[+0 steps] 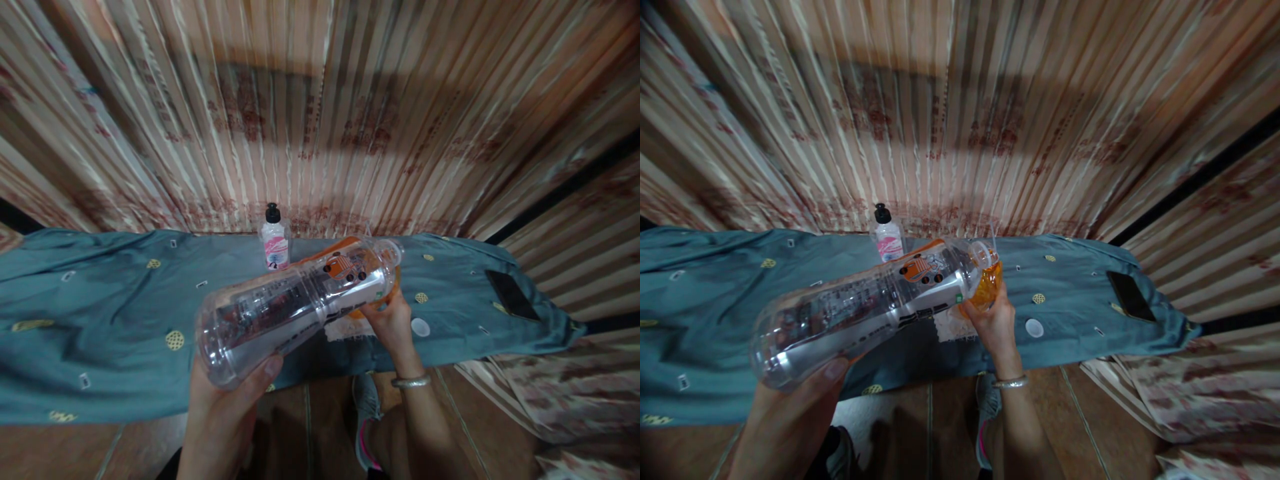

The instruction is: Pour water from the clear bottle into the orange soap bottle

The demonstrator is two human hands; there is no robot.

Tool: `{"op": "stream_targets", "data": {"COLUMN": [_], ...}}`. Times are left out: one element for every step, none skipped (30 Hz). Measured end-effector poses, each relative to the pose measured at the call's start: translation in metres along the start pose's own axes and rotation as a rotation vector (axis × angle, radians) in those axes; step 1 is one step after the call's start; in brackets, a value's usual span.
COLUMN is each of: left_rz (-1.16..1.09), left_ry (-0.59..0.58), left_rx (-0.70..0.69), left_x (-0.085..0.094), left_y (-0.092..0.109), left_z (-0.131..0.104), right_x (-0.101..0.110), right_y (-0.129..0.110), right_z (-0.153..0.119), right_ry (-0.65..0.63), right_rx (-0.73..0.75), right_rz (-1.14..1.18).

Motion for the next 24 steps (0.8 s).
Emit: {"op": "stream_targets", "data": {"left_rz": [0.0, 0.0, 0.0, 0.0, 0.001, 0.003, 0.005, 0.005, 0.004, 0.002, 0.002, 0.003, 0.008, 0.013, 0.016, 0.016, 0.015, 0.017, 0.021, 0.029, 0.038, 0.044, 0.044, 0.038], "left_ry": [-0.004, -0.008, -0.011, -0.015, -0.019, -0.026, -0.034, -0.042, -0.047, -0.047, -0.042, -0.033, -0.024, -0.017, -0.014, -0.013, -0.016, -0.02, -0.025, -0.027, -0.027, -0.027, -0.026, -0.024], "left_rx": [-0.001, -0.006, -0.013, -0.016, -0.014, -0.007, 0.003, 0.014, 0.024, 0.028, 0.03, 0.033, 0.038, 0.045, 0.048, 0.047, 0.041, 0.036, 0.03, 0.03, 0.034, 0.039, 0.041, 0.038], "left_x": [0.0006, 0.0013, 0.0023, 0.0031, 0.0038, 0.004, 0.004, 0.0036, 0.003, 0.0024, 0.0019, 0.0015, 0.0011, 0.0007, 0.0004, 0.0003, 0.0004, 0.0006, 0.0011, 0.0018, 0.0025, 0.0031, 0.0034, 0.0035], "left_y": [-0.0006, -0.001, -0.0012, -0.0014, -0.0015, -0.0015, -0.0013, -0.001, -0.0005, 0.0003, 0.0011, 0.0017, 0.0019, 0.0019, 0.0017, 0.0016, 0.0015, 0.0014, 0.0013, 0.001, 0.0006, 0.0003, 0.0003, 0.0006], "left_z": [0.0, 0.0002, 0.0004, 0.0007, 0.001, 0.0012, 0.0012, 0.0012, 0.001, 0.0008, 0.0005, 0.0002, 0.0, -0.0002, -0.0004, -0.0004, -0.0004, -0.0004, -0.0003, -0.0003, -0.0004, -0.0004, -0.0004, -0.0005], "right_x": [0.0, 0.0, 0.0, -0.0001, -0.0002, -0.0003, -0.0002, -0.0003, -0.0002, -0.0001, 0.0001, 0.0002, 0.0003, 0.0003, 0.0004, 0.0005, 0.0007, 0.0009, 0.001, 0.0011, 0.001, 0.0009, 0.0007, 0.0005], "right_y": [0.0002, 0.0006, 0.001, 0.0013, 0.0016, 0.0017, 0.0017, 0.0015, 0.0011, 0.0007, 0.0003, -0.0001, -0.0006, -0.001, -0.0012, -0.0013, -0.0011, -0.0008, -0.0004, 0.0001, 0.0003, 0.0004, 0.0003, 0.0], "right_z": [0.0001, 0.0001, 0.0001, 0.0001, 0.0, -0.0001, -0.0003, -0.0004, -0.0005, -0.0006, -0.0006, -0.0007, -0.0007, -0.0008, -0.0008, -0.0008, -0.0007, -0.0005, -0.0003, -0.0001, 0.0, 0.0002, 0.0003, 0.0003], "right_ry": [0.002, 0.004, 0.009, 0.011, 0.011, 0.011, 0.011, 0.009, 0.006, 0.005, 0.003, -0.002, -0.008, -0.013, -0.015, -0.017, -0.014, -0.01, -0.006, -0.005, -0.005, -0.009, -0.013, -0.015], "right_rx": [-0.004, -0.007, -0.01, -0.01, -0.006, 0.0, 0.008, 0.016, 0.024, 0.027, 0.026, 0.023, 0.019, 0.015, 0.01, 0.005, 0.0, -0.005, -0.01, -0.014, -0.015, -0.013, -0.01, -0.008], "right_rz": [-0.004, -0.009, -0.013, -0.015, -0.015, -0.016, -0.017, -0.016, -0.013, -0.012, -0.01, -0.006, 0.0, 0.005, 0.008, 0.009, 0.008, 0.004, -0.003, -0.011, -0.016, -0.018, -0.017, -0.017]}}
Point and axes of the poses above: each hand's wrist, its own z-axis towards the middle knuckle, its own x-axis out of the back of the hand, y = z × x, the point moved 4 cm from there along z, towards the middle knuckle, and after that the axes turned 3 degrees about z, right-handed, at the moved point
